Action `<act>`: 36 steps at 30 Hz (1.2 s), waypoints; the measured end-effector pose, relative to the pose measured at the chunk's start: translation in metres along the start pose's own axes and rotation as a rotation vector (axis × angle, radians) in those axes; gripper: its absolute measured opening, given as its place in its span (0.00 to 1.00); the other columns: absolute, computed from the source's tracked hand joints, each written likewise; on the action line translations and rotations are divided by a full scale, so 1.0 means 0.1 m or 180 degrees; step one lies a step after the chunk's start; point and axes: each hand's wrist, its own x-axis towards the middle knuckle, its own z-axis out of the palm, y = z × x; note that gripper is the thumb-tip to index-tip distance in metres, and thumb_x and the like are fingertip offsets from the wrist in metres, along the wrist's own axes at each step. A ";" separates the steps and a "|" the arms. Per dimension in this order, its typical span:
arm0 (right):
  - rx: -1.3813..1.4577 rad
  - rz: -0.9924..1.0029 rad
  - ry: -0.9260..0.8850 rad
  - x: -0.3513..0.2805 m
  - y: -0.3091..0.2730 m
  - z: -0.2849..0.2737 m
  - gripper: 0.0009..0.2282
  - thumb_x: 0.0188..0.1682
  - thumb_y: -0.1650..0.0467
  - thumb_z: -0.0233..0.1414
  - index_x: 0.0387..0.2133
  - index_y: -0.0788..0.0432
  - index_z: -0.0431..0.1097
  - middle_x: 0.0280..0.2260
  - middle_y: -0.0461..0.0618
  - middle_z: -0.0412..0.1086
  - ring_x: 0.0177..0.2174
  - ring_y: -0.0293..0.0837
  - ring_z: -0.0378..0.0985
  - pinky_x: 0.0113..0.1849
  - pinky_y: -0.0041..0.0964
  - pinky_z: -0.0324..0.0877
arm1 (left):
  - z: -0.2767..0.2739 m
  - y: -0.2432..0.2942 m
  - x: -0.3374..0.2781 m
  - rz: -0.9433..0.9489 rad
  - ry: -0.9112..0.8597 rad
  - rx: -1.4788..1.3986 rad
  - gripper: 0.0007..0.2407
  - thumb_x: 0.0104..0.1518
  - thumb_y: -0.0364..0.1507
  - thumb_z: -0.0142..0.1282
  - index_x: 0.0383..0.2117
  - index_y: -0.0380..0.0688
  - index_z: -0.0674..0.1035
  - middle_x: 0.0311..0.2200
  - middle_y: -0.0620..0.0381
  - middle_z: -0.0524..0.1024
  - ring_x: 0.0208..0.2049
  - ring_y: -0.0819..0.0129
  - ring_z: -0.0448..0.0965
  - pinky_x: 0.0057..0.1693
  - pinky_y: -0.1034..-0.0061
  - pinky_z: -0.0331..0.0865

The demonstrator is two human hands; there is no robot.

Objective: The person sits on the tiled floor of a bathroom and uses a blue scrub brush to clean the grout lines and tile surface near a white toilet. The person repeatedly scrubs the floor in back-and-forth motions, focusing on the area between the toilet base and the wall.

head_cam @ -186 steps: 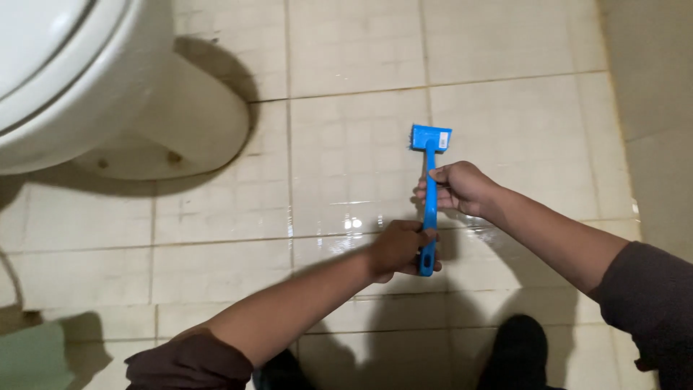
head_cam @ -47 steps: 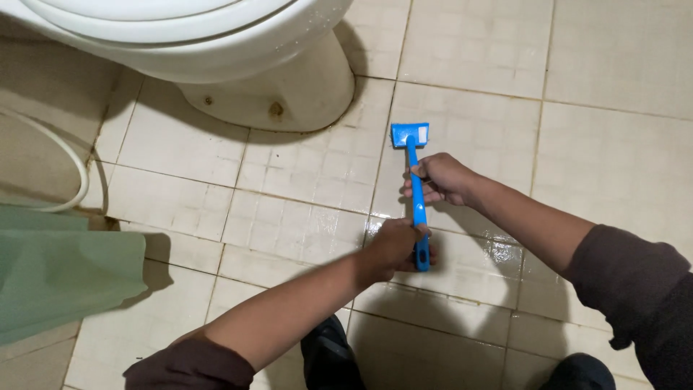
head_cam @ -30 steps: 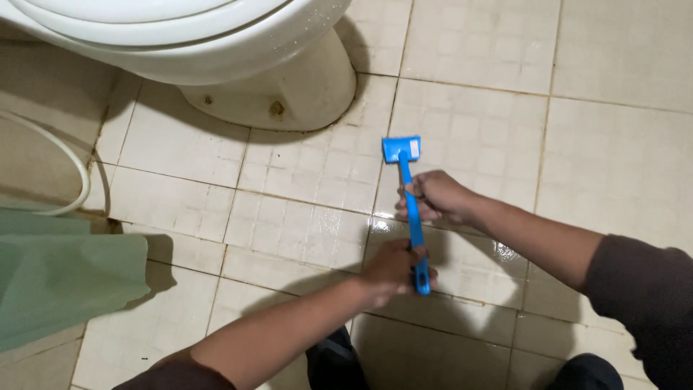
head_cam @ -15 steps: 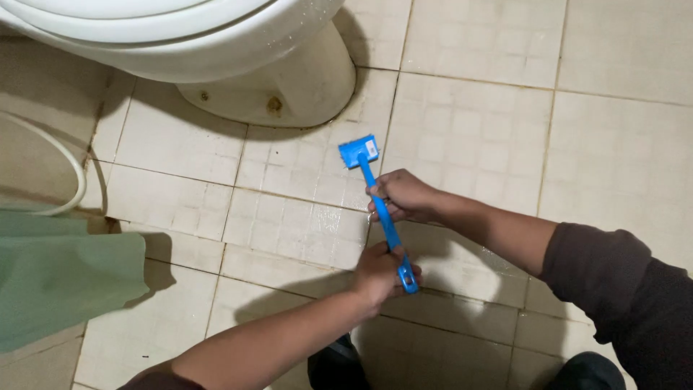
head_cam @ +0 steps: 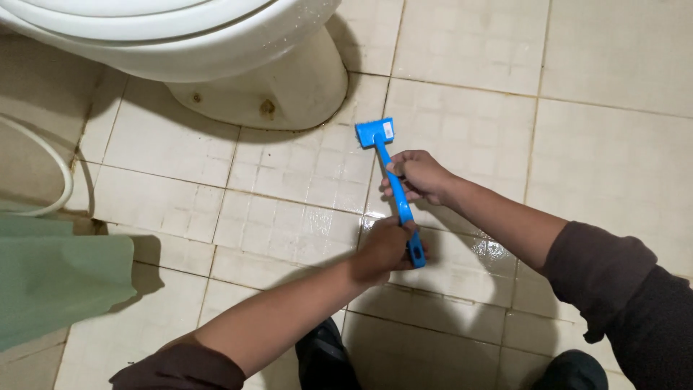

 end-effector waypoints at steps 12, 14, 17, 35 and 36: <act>0.0024 0.0506 -0.0448 -0.58 0.40 0.11 0.11 0.52 0.68 0.50 0.44 0.60 0.65 0.38 0.57 0.74 0.36 0.51 0.81 0.33 0.45 0.79 | 0.20 -0.55 -0.52 -0.0493 0.0203 -0.0044 0.08 0.68 0.33 0.47 0.44 0.43 0.73 0.32 0.49 0.80 0.30 0.61 0.83 0.36 0.66 0.78; 0.0012 0.0454 -0.0416 -0.49 0.33 0.10 0.10 0.52 0.68 0.50 0.44 0.60 0.65 0.38 0.57 0.74 0.35 0.50 0.82 0.33 0.44 0.79 | 0.14 -0.51 -0.36 -0.0466 0.0221 -0.0124 0.08 0.68 0.32 0.47 0.44 0.43 0.73 0.31 0.48 0.80 0.30 0.60 0.83 0.36 0.66 0.79; 0.0126 0.0294 -0.0308 -0.18 0.25 0.02 0.09 0.54 0.68 0.49 0.43 0.61 0.66 0.38 0.58 0.76 0.35 0.49 0.83 0.33 0.42 0.80 | -0.05 -0.39 -0.08 -0.0242 0.0147 -0.0230 0.08 0.67 0.31 0.46 0.42 0.40 0.74 0.30 0.46 0.80 0.29 0.58 0.83 0.36 0.65 0.79; 0.0204 -0.0105 0.0039 0.32 -0.16 0.07 0.07 0.56 0.71 0.44 0.44 0.60 0.64 0.36 0.58 0.76 0.30 0.49 0.83 0.23 0.38 0.70 | -0.43 0.17 0.15 0.0049 -0.0044 0.0016 0.11 0.67 0.34 0.46 0.43 0.40 0.74 0.32 0.49 0.79 0.31 0.61 0.83 0.38 0.66 0.79; -0.0012 0.0022 0.0003 0.20 -0.13 0.13 0.07 0.57 0.69 0.45 0.44 0.59 0.64 0.37 0.56 0.77 0.31 0.48 0.83 0.25 0.38 0.71 | -0.46 0.03 0.15 -0.0042 -0.0034 -0.0076 0.11 0.67 0.34 0.46 0.43 0.38 0.75 0.32 0.46 0.80 0.31 0.59 0.84 0.40 0.65 0.81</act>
